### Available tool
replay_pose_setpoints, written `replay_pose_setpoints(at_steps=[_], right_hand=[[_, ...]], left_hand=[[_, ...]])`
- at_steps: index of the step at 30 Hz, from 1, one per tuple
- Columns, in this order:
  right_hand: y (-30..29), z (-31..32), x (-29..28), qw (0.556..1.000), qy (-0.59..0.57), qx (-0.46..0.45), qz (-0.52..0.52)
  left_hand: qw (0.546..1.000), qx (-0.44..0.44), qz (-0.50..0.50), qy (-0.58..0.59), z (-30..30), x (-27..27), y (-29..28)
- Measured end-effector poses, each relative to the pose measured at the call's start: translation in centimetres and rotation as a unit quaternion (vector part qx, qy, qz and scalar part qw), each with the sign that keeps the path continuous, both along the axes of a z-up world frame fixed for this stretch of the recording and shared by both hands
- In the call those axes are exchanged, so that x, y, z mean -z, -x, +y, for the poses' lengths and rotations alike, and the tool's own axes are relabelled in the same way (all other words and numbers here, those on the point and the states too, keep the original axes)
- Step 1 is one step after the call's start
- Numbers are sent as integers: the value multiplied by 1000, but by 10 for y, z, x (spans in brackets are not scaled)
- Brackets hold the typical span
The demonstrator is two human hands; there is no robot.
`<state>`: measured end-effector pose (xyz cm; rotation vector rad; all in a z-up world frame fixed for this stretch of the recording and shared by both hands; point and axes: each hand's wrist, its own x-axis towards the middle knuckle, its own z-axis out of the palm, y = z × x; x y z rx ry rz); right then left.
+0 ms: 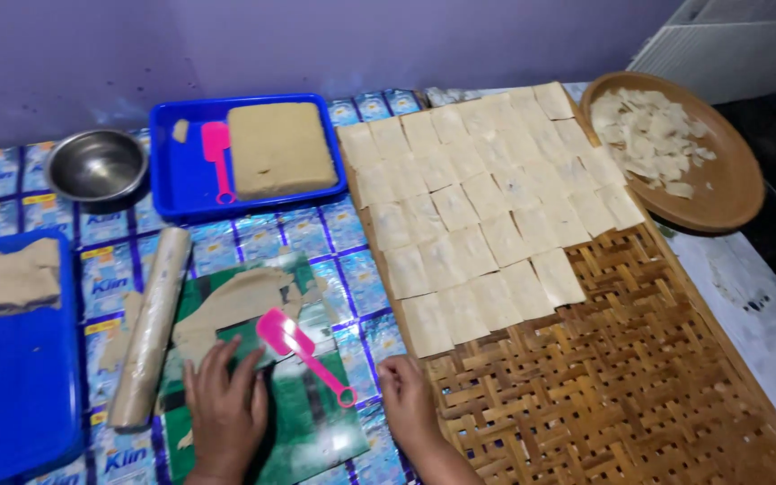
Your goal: Rolling out dough, cutting it into uniform squares with a scraper, and arranging the pieces on a bamboo tray.
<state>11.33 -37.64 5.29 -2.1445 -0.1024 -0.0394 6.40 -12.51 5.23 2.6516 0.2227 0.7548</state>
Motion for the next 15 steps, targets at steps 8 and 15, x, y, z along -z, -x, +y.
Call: replay_pose_setpoints(at_steps=[8,15], right_hand=[[12,74,18,945,268,-151,-108],[5,86,40,916,356,-121,-143]], left_hand=[[984,-133,101,-65,91,34,32],[989,-105,71,78,121,39,50]])
